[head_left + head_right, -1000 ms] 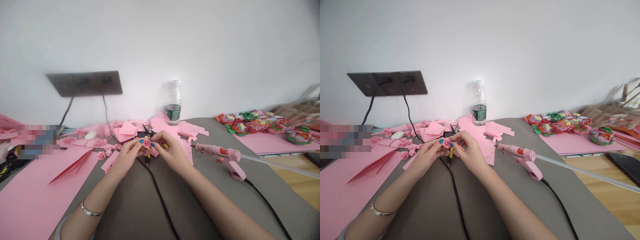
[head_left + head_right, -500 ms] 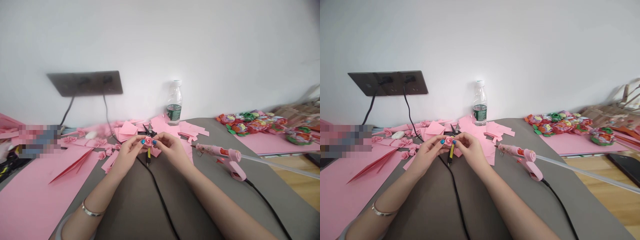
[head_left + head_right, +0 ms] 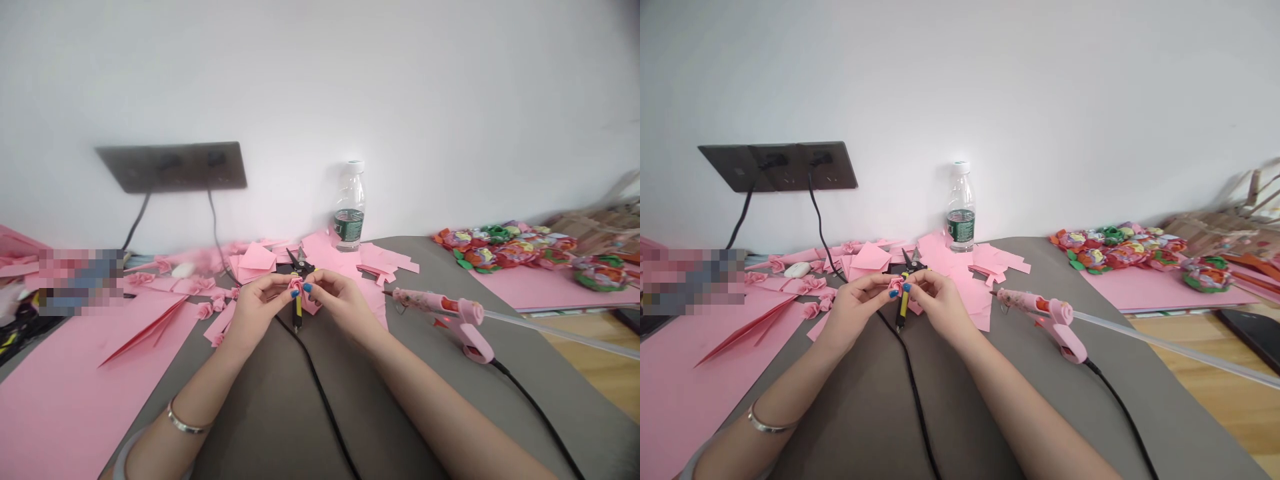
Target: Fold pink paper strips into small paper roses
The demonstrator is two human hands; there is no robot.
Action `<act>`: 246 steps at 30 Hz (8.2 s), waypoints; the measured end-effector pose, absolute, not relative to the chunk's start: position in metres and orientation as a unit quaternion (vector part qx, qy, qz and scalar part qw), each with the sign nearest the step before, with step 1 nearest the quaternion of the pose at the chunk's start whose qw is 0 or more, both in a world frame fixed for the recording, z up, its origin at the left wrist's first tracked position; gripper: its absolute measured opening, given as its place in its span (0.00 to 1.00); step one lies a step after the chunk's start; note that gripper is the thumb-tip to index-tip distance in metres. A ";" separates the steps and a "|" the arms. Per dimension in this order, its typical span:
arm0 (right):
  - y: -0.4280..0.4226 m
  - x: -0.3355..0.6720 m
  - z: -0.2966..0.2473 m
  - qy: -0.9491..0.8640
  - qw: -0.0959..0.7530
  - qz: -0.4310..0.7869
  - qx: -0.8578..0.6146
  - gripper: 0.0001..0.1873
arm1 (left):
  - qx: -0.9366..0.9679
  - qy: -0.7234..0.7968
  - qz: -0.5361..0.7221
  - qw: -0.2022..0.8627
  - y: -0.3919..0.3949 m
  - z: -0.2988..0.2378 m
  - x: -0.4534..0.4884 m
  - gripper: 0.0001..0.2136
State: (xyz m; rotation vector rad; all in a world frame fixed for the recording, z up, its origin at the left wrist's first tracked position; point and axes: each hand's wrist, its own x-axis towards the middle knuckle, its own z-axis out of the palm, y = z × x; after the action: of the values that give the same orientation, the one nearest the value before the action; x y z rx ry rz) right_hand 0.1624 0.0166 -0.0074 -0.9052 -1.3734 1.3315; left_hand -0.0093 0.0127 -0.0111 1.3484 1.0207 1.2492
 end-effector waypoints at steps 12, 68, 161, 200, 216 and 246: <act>0.017 0.168 -0.006 -0.381 0.421 0.757 -0.324 0.20 | 0.548 0.413 0.514 0.514 0.014 -0.009 -0.011 0.13; 0.017 0.172 -0.003 -0.416 0.418 0.752 -0.294 0.17 | 0.556 0.392 0.498 0.537 0.010 -0.005 -0.007 0.12; 0.015 0.172 0.001 -0.513 0.440 0.652 -0.344 0.20 | 0.543 0.390 0.484 0.564 0.012 -0.010 -0.010 0.13; 0.019 0.176 0.002 -0.539 0.430 0.623 -0.370 0.19 | 0.553 0.389 0.460 0.575 0.011 -0.002 -0.010 0.12; 0.022 0.174 -0.008 -0.413 0.408 0.743 -0.334 0.21 | 0.531 0.367 0.460 0.609 0.014 -0.007 -0.013 0.10; 0.015 0.165 -0.006 -0.579 0.521 0.491 -0.390 0.15 | 0.482 0.389 0.518 0.590 0.011 -0.007 -0.004 0.11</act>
State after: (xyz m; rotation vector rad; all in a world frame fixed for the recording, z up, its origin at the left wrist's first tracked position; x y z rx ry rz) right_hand 0.1648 0.0153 -0.0061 -0.9352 -1.3886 1.1755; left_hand -0.0043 0.0106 -0.0070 1.1225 0.9045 1.2045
